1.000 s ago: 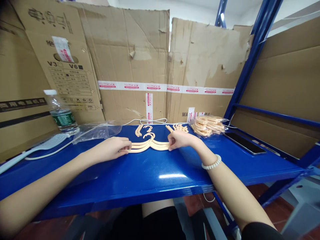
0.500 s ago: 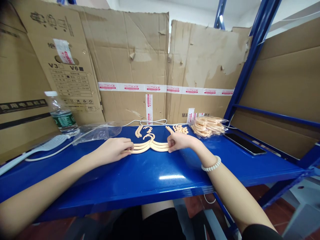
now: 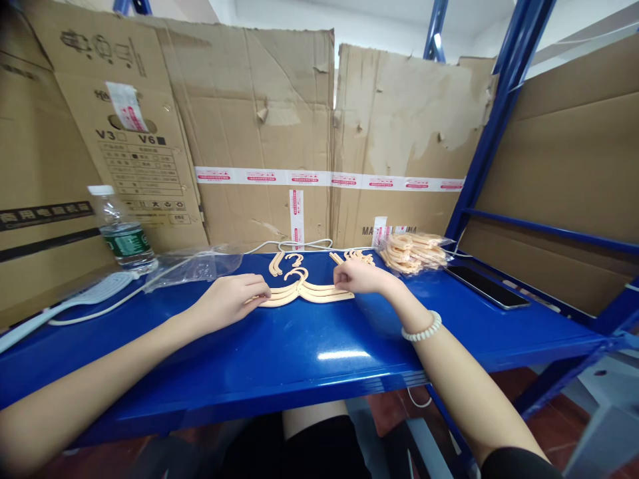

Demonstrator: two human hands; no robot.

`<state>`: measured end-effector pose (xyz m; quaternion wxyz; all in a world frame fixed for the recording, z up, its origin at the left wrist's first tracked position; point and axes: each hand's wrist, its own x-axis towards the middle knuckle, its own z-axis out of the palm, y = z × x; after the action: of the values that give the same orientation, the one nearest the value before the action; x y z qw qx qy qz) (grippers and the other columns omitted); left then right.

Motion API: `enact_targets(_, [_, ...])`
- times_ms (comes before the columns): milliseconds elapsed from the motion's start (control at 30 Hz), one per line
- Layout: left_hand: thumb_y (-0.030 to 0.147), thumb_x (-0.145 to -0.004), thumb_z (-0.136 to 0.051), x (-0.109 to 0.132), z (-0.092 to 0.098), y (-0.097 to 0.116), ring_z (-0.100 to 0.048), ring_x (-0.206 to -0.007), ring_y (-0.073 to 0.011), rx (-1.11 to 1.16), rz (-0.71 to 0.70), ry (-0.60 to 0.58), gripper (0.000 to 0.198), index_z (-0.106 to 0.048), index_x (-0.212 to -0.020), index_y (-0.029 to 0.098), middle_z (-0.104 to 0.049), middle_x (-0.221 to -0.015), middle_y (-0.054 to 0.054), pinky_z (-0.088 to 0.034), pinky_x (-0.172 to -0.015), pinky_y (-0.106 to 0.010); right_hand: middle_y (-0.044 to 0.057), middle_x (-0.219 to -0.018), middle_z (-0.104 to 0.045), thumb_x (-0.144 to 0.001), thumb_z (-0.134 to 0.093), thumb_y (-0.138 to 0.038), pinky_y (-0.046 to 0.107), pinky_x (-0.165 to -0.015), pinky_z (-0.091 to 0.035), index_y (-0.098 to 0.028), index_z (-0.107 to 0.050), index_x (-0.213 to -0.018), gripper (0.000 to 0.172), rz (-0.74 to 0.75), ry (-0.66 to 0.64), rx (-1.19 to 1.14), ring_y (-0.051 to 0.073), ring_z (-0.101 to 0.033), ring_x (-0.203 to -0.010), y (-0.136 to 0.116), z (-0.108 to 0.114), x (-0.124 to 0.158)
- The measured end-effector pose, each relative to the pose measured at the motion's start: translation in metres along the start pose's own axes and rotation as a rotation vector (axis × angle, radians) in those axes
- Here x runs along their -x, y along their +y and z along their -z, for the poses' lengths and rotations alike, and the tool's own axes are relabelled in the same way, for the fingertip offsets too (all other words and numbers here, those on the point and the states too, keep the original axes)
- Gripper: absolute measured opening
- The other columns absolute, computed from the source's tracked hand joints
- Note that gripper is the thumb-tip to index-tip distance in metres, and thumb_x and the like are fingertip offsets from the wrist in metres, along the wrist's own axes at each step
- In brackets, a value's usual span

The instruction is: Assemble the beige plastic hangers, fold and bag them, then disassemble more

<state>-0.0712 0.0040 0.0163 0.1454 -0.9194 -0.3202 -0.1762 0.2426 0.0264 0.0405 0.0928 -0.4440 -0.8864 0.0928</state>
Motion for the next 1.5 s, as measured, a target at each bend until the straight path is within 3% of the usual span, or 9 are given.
enact_targets(233, [0.017,-0.091,-0.049,0.0,-0.004,-0.005,-0.066,-0.085,-0.0232,0.034,0.065,0.02,0.016,-0.065,-0.093,0.018,-0.07,-0.094,-0.006,-0.05,-0.073,-0.034,0.004,-0.073,-0.069,-0.081,-0.054,-0.014,0.025,-0.061,-0.042,-0.015,-0.068,-0.077,0.014,-0.008,0.195,0.048,0.015,-0.06,-0.063,0.001,-0.002,-0.002])
enact_targets(433, [0.036,-0.093,-0.055,0.0,-0.012,0.001,-0.061,-0.109,-0.0281,0.09,0.042,-0.024,0.036,-0.057,-0.123,0.016,-0.067,-0.119,-0.012,-0.047,-0.093,-0.043,0.008,-0.081,-0.071,-0.081,-0.042,-0.003,0.027,-0.071,-0.045,-0.014,-0.069,-0.086,0.029,-0.024,0.294,0.059,0.019,-0.065,-0.077,-0.006,-0.007,-0.006])
enact_targets(533, [0.04,-0.091,-0.06,0.001,-0.013,0.003,-0.059,-0.113,-0.0274,0.113,0.022,-0.041,0.04,-0.055,-0.124,0.018,-0.065,-0.122,-0.011,-0.046,-0.096,-0.042,0.009,-0.085,-0.072,-0.079,-0.043,-0.001,0.028,-0.075,-0.046,-0.014,-0.07,-0.087,0.031,-0.011,0.258,0.06,0.021,-0.065,-0.083,-0.01,-0.009,-0.008])
enact_targets(633, [0.029,-0.09,-0.06,0.001,-0.013,0.002,-0.06,-0.11,-0.0265,0.116,0.019,-0.049,0.03,-0.058,-0.119,0.019,-0.067,-0.118,-0.009,-0.046,-0.094,-0.04,0.009,-0.092,-0.072,-0.08,-0.046,-0.004,0.03,-0.077,-0.046,-0.015,-0.07,-0.089,0.028,-0.006,0.22,0.052,0.022,-0.065,-0.086,-0.01,-0.01,-0.008])
enact_targets(767, [0.017,-0.087,-0.058,0.0,-0.012,0.0,-0.063,-0.103,-0.0251,0.111,0.022,-0.049,0.022,-0.059,-0.109,0.019,-0.069,-0.109,-0.008,-0.047,-0.088,-0.039,0.008,-0.086,-0.072,-0.079,-0.054,-0.011,0.028,-0.068,-0.047,-0.014,-0.07,-0.09,0.02,-0.019,0.13,0.013,0.019,-0.065,-0.076,-0.006,-0.004,-0.004])
enact_targets(933, [0.013,-0.086,-0.055,0.0,-0.013,0.0,-0.064,-0.092,-0.0221,0.111,0.011,-0.025,0.009,-0.059,-0.09,0.021,-0.07,-0.095,-0.003,-0.047,-0.081,-0.034,0.005,-0.074,-0.07,-0.077,-0.062,-0.02,0.024,-0.059,-0.046,-0.013,-0.07,-0.087,0.014,-0.035,-0.008,-0.045,0.016,-0.064,-0.066,0.002,0.007,0.005])
enact_targets(1167, [0.012,-0.089,-0.049,-0.001,-0.015,-0.001,-0.064,-0.087,-0.02,0.096,-0.028,0.004,0.018,-0.063,-0.084,0.02,-0.07,-0.095,-0.004,-0.046,-0.077,-0.032,0.001,-0.067,-0.067,-0.071,-0.07,-0.024,0.024,-0.057,-0.043,-0.015,-0.068,-0.075,0.01,-0.045,-0.105,-0.037,0.015,-0.06,-0.062,0.002,0.0,0.002])
enact_targets(1500, [0.015,-0.091,-0.047,0.0,-0.015,0.0,-0.066,-0.084,-0.0195,0.102,0.003,0.133,0.022,-0.067,-0.084,0.02,-0.072,-0.089,-0.004,-0.048,-0.077,-0.032,0.001,-0.069,-0.066,-0.074,-0.067,-0.021,0.025,-0.055,-0.038,-0.017,-0.066,-0.075,0.005,-0.047,-0.116,-0.005,0.015,-0.058,-0.061,0.003,-0.001,0.002])
